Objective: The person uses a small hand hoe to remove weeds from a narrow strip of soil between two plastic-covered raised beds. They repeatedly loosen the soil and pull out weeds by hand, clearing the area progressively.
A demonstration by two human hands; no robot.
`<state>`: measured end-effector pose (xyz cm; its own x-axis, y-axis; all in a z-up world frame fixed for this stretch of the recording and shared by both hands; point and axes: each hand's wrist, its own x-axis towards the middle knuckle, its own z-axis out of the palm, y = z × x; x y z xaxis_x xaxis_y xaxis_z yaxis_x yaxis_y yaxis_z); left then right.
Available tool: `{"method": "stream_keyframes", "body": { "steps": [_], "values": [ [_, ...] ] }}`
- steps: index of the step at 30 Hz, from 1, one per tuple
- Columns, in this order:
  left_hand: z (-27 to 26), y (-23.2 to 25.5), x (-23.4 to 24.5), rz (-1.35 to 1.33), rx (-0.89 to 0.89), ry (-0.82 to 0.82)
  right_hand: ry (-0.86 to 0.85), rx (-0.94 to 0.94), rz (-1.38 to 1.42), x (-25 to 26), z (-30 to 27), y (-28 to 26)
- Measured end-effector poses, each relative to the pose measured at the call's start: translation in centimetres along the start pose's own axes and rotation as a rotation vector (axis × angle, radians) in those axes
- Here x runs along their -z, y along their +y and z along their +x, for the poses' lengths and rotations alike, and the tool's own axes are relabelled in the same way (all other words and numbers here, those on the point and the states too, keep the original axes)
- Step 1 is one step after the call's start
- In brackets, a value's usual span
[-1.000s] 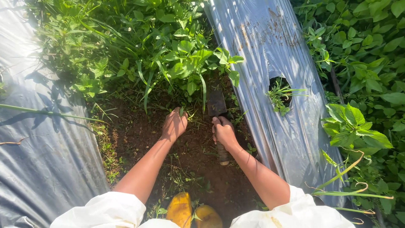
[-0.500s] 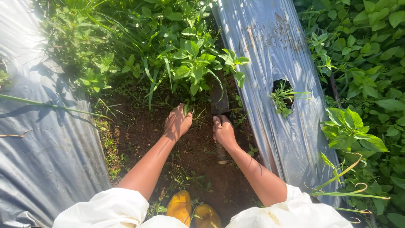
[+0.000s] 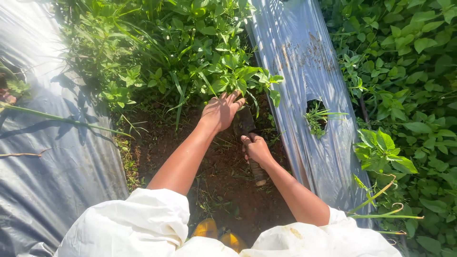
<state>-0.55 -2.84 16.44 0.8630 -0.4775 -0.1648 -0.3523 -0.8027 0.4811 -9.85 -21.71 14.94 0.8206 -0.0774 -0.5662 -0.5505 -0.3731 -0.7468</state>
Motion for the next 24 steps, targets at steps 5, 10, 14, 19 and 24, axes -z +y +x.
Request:
{"method": "stream_keyframes", "body": {
  "steps": [5,10,14,19,24],
  "values": [
    [3.7,-1.9,-3.2,0.376,0.165,0.076,-0.065,-0.041,-0.130,1.2,0.2,0.1],
    [11.4,-11.7,-26.3,0.465,0.311,0.304,-0.103,-0.135,-0.121,1.2,-1.3,-2.6],
    [12.1,-10.5,-29.3,0.248,0.389,0.435,-0.121,-0.213,-0.130,1.6,-2.9,-5.3],
    [7.5,-9.3,-23.4,0.156,0.370,0.287,-0.031,-0.100,-0.129,2.5,-1.6,-2.7],
    [3.8,-9.8,-16.3,0.051,0.376,0.106,-0.053,-0.108,-0.162,3.2,-1.8,-2.6]
  ]
}}
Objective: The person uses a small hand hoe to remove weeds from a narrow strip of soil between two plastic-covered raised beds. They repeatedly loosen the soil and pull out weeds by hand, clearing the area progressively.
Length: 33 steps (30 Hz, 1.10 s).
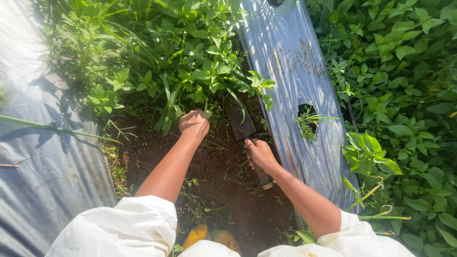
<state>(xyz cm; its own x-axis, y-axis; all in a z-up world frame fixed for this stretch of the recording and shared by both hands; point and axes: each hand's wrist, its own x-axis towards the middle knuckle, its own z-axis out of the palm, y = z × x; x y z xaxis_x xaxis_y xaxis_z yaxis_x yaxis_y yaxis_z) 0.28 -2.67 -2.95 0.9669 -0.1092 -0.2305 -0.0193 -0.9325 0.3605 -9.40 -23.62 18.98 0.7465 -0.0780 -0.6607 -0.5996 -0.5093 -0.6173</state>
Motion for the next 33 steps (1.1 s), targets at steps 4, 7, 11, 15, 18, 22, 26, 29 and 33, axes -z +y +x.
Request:
{"method": "stream_keyframes", "body": {
  "steps": [4,7,11,15,18,22,26,29,33],
  "values": [
    [-1.0,0.3,4.8,-0.238,0.172,-0.232,0.046,0.074,-0.041,-1.0,2.7,2.3],
    [-3.0,0.2,6.0,-0.216,0.165,-0.361,0.004,0.073,-0.007,-1.9,2.5,3.4],
    [-3.1,-2.6,2.6,-0.235,0.056,-0.397,0.063,0.121,0.121,-3.1,2.0,1.2],
    [-3.7,-2.2,4.4,-0.191,0.100,-0.398,-0.041,0.122,0.189,-5.1,3.7,4.8],
    [-5.4,-1.4,6.4,-0.069,-0.026,-0.444,0.038,0.132,0.264,-5.3,3.3,4.4],
    [-6.0,-1.0,-0.4,-0.095,-0.017,-0.439,0.007,0.150,0.156,-4.9,4.2,6.1],
    [-5.0,-1.8,-6.8,-0.147,0.017,-0.430,0.110,0.114,0.146,-5.1,1.2,3.8],
    [-3.2,-3.2,-10.1,-0.167,0.041,-0.408,0.022,0.141,0.070,-3.5,2.0,4.0],
    [-2.1,-4.5,-15.0,-0.187,0.067,-0.391,0.093,0.179,0.148,-4.2,3.5,6.0]
  ]
}}
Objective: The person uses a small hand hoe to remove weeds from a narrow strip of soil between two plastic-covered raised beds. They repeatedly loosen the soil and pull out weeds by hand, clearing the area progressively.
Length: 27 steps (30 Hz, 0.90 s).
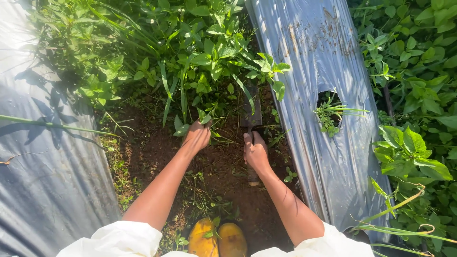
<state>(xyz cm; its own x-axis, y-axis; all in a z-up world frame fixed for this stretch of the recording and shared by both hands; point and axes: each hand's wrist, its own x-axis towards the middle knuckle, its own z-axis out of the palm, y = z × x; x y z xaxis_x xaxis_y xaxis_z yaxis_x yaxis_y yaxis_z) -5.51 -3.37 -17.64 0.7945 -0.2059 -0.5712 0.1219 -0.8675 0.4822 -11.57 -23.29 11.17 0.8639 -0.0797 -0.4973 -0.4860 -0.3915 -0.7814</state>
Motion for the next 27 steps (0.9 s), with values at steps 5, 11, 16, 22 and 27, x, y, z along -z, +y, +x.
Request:
{"method": "stream_keyframes", "body": {
  "steps": [5,11,16,22,27],
  "values": [
    [3.2,-2.5,-4.0,-0.049,0.045,0.021,-0.087,-0.068,-0.001,0.6,1.0,0.6],
    [5.5,-4.0,-6.2,-0.099,0.077,0.043,-0.071,-0.113,-0.071,-0.6,2.9,4.8],
    [6.0,-3.5,-5.8,-0.147,0.115,0.071,-0.049,-0.114,-0.113,-0.6,-1.7,-4.1],
    [0.8,-0.7,-0.5,-0.212,0.132,0.098,-0.045,-0.147,-0.148,-1.0,-0.2,-1.4],
    [-5.6,2.1,4.1,-0.180,-0.023,0.113,-0.130,-0.144,-0.119,0.2,2.1,2.5]
  ]
}}
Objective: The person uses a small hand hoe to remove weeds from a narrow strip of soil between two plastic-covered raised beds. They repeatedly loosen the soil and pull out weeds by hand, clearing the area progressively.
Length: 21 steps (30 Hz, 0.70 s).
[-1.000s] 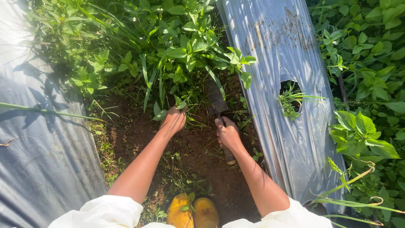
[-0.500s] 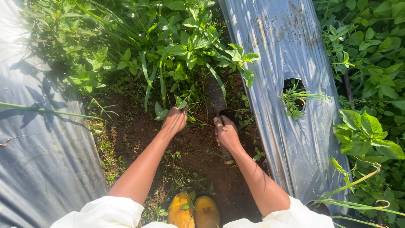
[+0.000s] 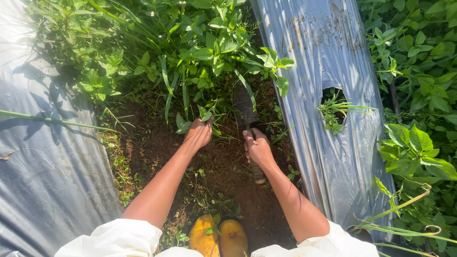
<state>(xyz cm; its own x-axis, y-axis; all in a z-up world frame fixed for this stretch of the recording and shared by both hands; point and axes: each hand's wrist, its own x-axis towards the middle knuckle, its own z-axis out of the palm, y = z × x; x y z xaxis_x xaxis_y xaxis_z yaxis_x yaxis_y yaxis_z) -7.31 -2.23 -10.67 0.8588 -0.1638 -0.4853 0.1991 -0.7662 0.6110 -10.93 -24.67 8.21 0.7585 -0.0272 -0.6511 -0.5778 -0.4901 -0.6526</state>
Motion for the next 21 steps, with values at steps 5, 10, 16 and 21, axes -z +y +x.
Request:
{"method": "stream_keyframes", "body": {
  "steps": [5,10,16,21],
  "values": [
    [-1.8,2.6,2.7,-0.237,0.137,0.031,-0.021,0.034,-0.023,-0.3,-2.8,-5.0],
    [0.2,-0.5,-1.6,-0.138,0.110,-0.002,0.009,0.045,0.012,-0.4,2.2,4.2],
    [4.2,-4.3,-4.9,-0.009,-0.011,0.035,0.029,0.020,-0.030,0.0,-1.9,-3.3],
    [1.9,-2.5,-2.6,-0.249,0.132,0.039,-0.017,-0.053,-0.204,0.1,-3.4,-6.8]
  ]
}}
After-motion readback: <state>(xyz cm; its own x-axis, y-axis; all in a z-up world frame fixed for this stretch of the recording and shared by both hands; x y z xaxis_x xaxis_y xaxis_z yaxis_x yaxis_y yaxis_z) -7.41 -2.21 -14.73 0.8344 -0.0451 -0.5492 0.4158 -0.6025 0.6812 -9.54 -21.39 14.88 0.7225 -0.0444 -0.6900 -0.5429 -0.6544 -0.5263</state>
